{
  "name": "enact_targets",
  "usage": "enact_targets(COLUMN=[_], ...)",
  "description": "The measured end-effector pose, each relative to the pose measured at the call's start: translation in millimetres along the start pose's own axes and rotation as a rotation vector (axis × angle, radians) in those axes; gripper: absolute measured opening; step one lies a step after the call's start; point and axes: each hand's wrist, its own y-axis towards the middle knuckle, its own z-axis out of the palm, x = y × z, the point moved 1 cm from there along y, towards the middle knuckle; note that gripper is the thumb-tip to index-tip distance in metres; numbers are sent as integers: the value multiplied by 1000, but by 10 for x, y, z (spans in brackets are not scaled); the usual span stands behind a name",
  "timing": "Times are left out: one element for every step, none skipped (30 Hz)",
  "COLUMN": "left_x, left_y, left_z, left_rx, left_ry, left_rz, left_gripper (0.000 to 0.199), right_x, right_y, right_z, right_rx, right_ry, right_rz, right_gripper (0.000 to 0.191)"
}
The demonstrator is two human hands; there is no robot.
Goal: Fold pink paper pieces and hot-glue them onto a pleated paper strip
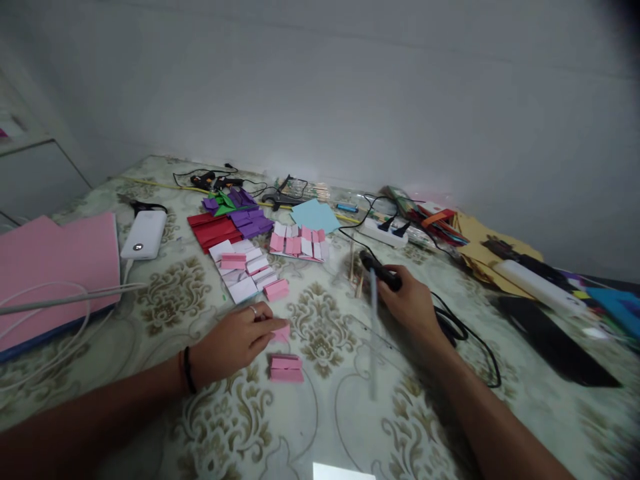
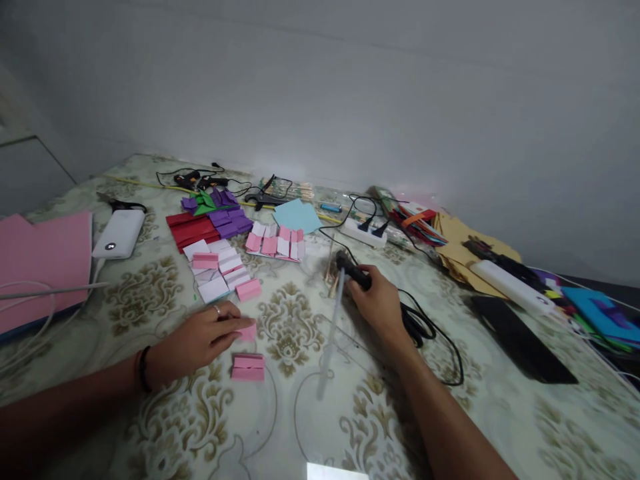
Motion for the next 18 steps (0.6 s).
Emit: enact_targets(left_x=[8,15,21,25,24,21,15,8,0,-7,-11,-14,-15,-16,-17,-19,-22,-27], left_y=[-1,-3,-4,-5,-5,-4,-2,1,4,6,6,5,2,-3,-8,-13,-17,-19], left_z=[6,12,16,18,17,12,5,-5,-15,-25,-33,-38,-40,-39,-36,-34,-32,-32], left_rx=[-2,-5,-8,-13,-17,-18,-18,-18,-15,-11,-9,-6,1,11,21,28,32,35], left_ry=[1,1,-1,-5,-10,-14,-15,-12,-7,-3,1,4,8,14,22,32,44,55], left_rz=[-7,-12,-17,-21,-22,-20,-14,-6,1,7,9,12,13,12,11,8,-1,-15], left_gripper=[36,36,37,37,36,36,35,35,34,34,33,32,31,32,35,39,43,46], right_x=[10,20,30,39,46,52,56,58,60,64,73,89,113,148,193,249,312,381], right_y=[-5,-8,-9,-6,0,8,19,31,40,46,46,40,26,5,-23,-56,-95,-136], right_z=[-32,-63,-92,-118,-139,-155,-165,-171,-174,-176,-180,-186,-196,-210,-229,-253,-281,-312], right_rx=[-25,-53,-82,-110,-130,-136,-129,-118,-99,-77,-58,-40,-16,16,58,107,158,206], right_ry=[53,109,156,196,234,264,301,344,383,408,417,417,421,427,436,448,462,474], right_rz=[24,48,70,90,105,112,113,112,106,98,89,80,68,52,32,9,-10,-20], right_gripper=[46,45,46,46,45,45,43,42,41,40,38,38,37,39,41,45,50,54])
